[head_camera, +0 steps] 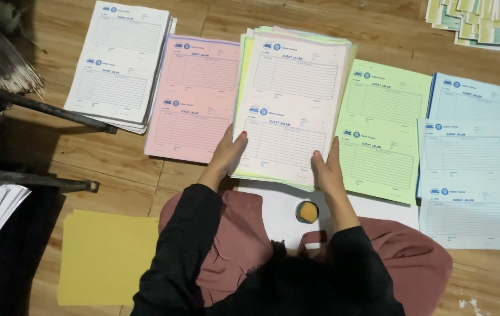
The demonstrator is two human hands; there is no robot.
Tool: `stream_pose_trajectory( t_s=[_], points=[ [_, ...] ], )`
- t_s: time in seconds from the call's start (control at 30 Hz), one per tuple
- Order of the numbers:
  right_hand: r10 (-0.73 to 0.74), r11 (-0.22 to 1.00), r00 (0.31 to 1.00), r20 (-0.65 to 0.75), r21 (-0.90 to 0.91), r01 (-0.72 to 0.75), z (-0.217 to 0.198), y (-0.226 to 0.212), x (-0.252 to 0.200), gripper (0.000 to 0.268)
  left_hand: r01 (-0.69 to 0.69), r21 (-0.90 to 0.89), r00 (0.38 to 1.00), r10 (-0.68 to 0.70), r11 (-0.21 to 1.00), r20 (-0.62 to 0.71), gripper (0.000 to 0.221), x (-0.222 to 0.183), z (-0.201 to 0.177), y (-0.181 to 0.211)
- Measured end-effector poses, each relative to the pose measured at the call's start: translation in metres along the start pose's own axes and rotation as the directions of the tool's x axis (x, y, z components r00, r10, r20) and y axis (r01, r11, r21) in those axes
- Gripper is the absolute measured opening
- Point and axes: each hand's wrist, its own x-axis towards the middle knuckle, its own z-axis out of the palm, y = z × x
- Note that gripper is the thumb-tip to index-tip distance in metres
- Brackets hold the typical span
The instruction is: Sorting and stacking multi-colored printed forms into organized piles on the floor.
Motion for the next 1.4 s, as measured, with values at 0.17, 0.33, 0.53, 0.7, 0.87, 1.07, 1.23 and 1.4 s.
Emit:
stream_pose_trajectory(
  t_s=[0.17,0.33,0.53,0.7,0.87,1.07,1.23,1.4],
  points=[
    [-0.190,0.964,0.982,0.012,-0.186,0.189,-0.004,0.013,-0.008,0.053,-0.275,0.051,0.955,0.279,0.960,-0.100,0.056,-0.027,0.005,0.016],
    [-0.305,0.919,0.952,0.014,-0.260,0.298,-0.009,0.042,0.000,0.057,-0.485,0.130,0.875,0.481,0.865,0.061,0.050,-0.034,0.005,0.012],
    [-0.194,0.891,0.979,-0.070,-0.430,0.146,-0.022,0.095,0.030,0.069,-0.075,0.084,0.974,0.091,0.994,-0.209,0.063,0.026,-0.004,-0.057],
    [-0.263,0.891,0.964,0.050,-0.370,0.262,-0.001,0.055,0.004,0.070,-0.233,0.121,0.972,0.225,0.965,0.072,0.063,-0.036,0.007,0.006],
    [-0.290,0.850,0.953,-0.088,-0.481,0.214,-0.007,0.062,0.010,0.072,-0.214,0.131,0.965,0.230,0.968,-0.125,0.063,-0.009,-0.001,-0.026],
    [-0.415,0.857,0.909,0.042,-0.317,0.406,0.000,0.024,-0.012,0.060,-0.378,-0.052,0.921,0.381,0.924,0.076,0.059,-0.037,0.001,0.004],
    [-0.276,0.874,0.961,0.010,-0.414,0.255,-0.008,0.077,0.026,0.066,-0.274,0.164,0.960,0.261,0.948,0.097,0.066,-0.013,0.009,-0.024],
    [-0.491,0.856,0.869,-0.060,-0.219,0.469,-0.004,0.014,-0.014,0.057,-0.416,-0.025,0.908,0.413,0.909,-0.067,0.056,-0.042,0.004,0.009]
  ],
)
